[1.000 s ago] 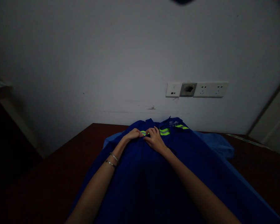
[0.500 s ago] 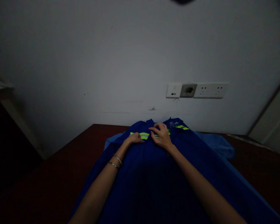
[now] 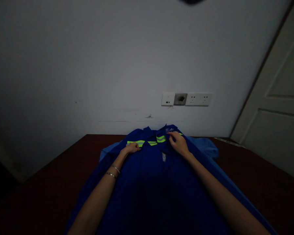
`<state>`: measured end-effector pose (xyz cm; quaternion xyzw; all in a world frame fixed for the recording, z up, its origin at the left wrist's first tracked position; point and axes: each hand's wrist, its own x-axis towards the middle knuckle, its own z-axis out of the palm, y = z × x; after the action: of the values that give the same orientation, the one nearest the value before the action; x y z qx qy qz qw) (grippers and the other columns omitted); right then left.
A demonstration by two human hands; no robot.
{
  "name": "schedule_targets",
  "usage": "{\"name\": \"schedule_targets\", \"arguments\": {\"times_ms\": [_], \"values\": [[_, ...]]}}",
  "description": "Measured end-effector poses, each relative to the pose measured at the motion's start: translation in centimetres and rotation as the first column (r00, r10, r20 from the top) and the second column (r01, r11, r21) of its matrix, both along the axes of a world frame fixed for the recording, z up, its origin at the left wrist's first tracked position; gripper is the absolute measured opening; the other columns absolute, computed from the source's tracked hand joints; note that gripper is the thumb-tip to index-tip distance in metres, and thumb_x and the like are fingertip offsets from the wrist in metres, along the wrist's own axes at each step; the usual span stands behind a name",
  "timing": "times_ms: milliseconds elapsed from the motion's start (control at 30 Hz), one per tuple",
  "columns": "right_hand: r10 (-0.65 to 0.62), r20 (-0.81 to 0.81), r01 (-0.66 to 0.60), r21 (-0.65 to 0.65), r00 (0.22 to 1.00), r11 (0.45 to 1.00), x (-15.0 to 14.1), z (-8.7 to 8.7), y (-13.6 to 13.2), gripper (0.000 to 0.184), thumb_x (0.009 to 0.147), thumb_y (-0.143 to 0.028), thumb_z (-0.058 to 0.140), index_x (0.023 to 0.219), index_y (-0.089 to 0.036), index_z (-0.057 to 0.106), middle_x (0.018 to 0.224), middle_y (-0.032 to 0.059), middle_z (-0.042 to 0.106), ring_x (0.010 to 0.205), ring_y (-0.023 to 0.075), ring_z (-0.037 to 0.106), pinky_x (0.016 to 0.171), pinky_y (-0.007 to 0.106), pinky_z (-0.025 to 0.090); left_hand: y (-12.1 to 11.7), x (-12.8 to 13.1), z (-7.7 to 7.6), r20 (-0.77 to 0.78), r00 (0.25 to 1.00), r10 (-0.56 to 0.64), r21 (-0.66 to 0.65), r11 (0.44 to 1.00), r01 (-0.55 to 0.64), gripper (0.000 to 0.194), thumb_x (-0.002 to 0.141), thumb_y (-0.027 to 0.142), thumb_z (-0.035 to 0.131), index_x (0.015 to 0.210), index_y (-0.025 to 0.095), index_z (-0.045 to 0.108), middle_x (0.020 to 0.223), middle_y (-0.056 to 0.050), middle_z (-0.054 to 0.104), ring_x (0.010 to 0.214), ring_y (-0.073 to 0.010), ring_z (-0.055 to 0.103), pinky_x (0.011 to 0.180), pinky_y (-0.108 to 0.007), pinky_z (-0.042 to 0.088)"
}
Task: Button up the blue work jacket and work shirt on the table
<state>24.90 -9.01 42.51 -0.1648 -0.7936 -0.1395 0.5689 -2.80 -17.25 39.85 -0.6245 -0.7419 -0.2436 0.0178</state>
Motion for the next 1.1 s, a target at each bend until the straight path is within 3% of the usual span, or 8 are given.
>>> {"name": "schedule_targets", "arguments": {"times_ms": [233, 367, 433, 533, 600, 767, 933, 1100], "values": [[-0.053, 0.134, 0.076, -0.176, 0.99, 0.981, 4.2, -3.5, 1.8, 0.026, 0.078, -0.017, 0.043, 0.095, -0.016, 0.063, 0.09, 0.0064, 0.064, 0.083, 0.0168, 0.059, 0.078, 0.03, 0.044, 0.1, 0.6, 0.9, -0.034, 0.994, 0.103, -0.042, 0.994, -0.105, 0.016, 0.067, 0.031, 0.061, 0.072, 0.016, 0.064, 0.074, -0.004, 0.065, 0.073, -0.0175, 0.058, 0.066, -0.023, 0.039], [-0.084, 0.279, 0.144, -0.205, 0.957, 0.968, 5.2, -3.8, 0.6, 0.022, 0.078, -0.017, 0.045, 0.088, -0.017, 0.065, 0.086, 0.0052, 0.064, 0.079, 0.0153, 0.059, 0.073, 0.026, 0.044, 0.0, 2.9, 2.2, -0.106, 0.957, 0.268, 0.009, 0.963, -0.269, 0.024, 0.063, 0.027, 0.066, 0.084, 0.015, 0.064, 0.09, -0.013, 0.065, 0.092, -0.0283, 0.056, 0.08, -0.036, 0.037], [-0.094, 0.308, 0.16, -0.199, 0.947, 0.967, 5.5, -3.5, 0.1, 0.021, 0.078, -0.016, 0.045, 0.085, -0.018, 0.065, 0.085, 0.0048, 0.064, 0.079, 0.015, 0.059, 0.073, 0.025, 0.044, -0.1, 5.0, 2.8, -0.151, 0.925, 0.348, 0.127, 0.935, -0.331, 0.028, 0.069, 0.023, 0.06, 0.094, 0.012, 0.062, 0.105, -0.02, 0.06, 0.104, -0.0327, 0.05, 0.086, -0.041, 0.033], [-0.094, 0.227, 0.141, -0.204, 0.969, 0.969, 6.0, -2.7, 0.0, 0.021, 0.077, -0.015, 0.046, 0.084, -0.017, 0.065, 0.087, 0.0056, 0.065, 0.083, 0.0157, 0.06, 0.077, 0.027, 0.044, -0.2, 8.9, 3.4, -0.166, 0.886, 0.432, 0.4, 0.851, -0.34, 0.033, 0.075, 0.016, 0.05, 0.106, 0.007, 0.055, 0.113, -0.024, 0.053, 0.106, -0.0306, 0.049, 0.086, -0.038, 0.033], [-0.079, 0.125, 0.106, -0.22, 0.989, 0.97, 6.3, -2.1, 0.2, 0.023, 0.076, -0.014, 0.045, 0.084, -0.016, 0.066, 0.088, 0.0062, 0.066, 0.085, 0.0167, 0.06, 0.08, 0.028, 0.044, -0.2, 11.5, 3.6, -0.12, 0.926, 0.358, 0.429, 0.86, -0.277, 0.033, 0.076, 0.018, 0.049, 0.107, 0.008, 0.054, 0.108, -0.021, 0.056, 0.099, -0.0285, 0.054, 0.079, -0.034, 0.038], [-0.067, -0.055, 0.049, -0.275, 0.996, 0.96, 7.3, -1.1, 0.5, 0.023, 0.075, -0.016, 0.045, 0.082, -0.016, 0.067, 0.087, 0.0059, 0.068, 0.082, 0.0181, 0.061, 0.079, 0.031, 0.045, 0.3, 15.4, 2.7, -0.007, 0.998, 0.06, 0.301, 0.952, -0.055, 0.02, 0.079, 0.029, 0.046, 0.088, 0.016, 0.06, 0.094, -0.012, 0.064, 0.087, -0.0244, 0.059, 0.067, -0.029, 0.041], [-0.082, -0.127, 0.04, -0.301, 0.989, 0.953, 8.1, -0.7, 0.8, 0.024, 0.075, -0.018, 0.045, 0.082, -0.015, 0.068, 0.085, 0.0065, 0.068, 0.081, 0.0179, 0.062, 0.078, 0.029, 0.046, 0.9, 15.3, 0.6, 0.022, 0.999, -0.033, 0.335, 0.942, 0.023, 0.016, 0.077, 0.025, 0.048, 0.076, 0.016, 0.061, 0.083, -0.008, 0.065, 0.076, -0.0193, 0.059, 0.062, -0.025, 0.038], [-0.11, -0.112, 0.071, -0.304, 0.988, 0.95, 8.2, -0.8, 1.1, 0.025, 0.074, -0.016, 0.045, 0.082, -0.013, 0.068, 0.085, 0.0074, 0.068, 0.08, 0.0169, 0.061, 0.078, 0.027, 0.045, 1.2, 14.5, 0.4, 0.116, 0.989, -0.087, 0.391, 0.92, 0.034, 0.016, 0.075, 0.023, 0.049, 0.073, 0.014, 0.062, 0.077, -0.006, 0.065, 0.07, -0.0159, 0.057, 0.06, -0.023, 0.037]]}}
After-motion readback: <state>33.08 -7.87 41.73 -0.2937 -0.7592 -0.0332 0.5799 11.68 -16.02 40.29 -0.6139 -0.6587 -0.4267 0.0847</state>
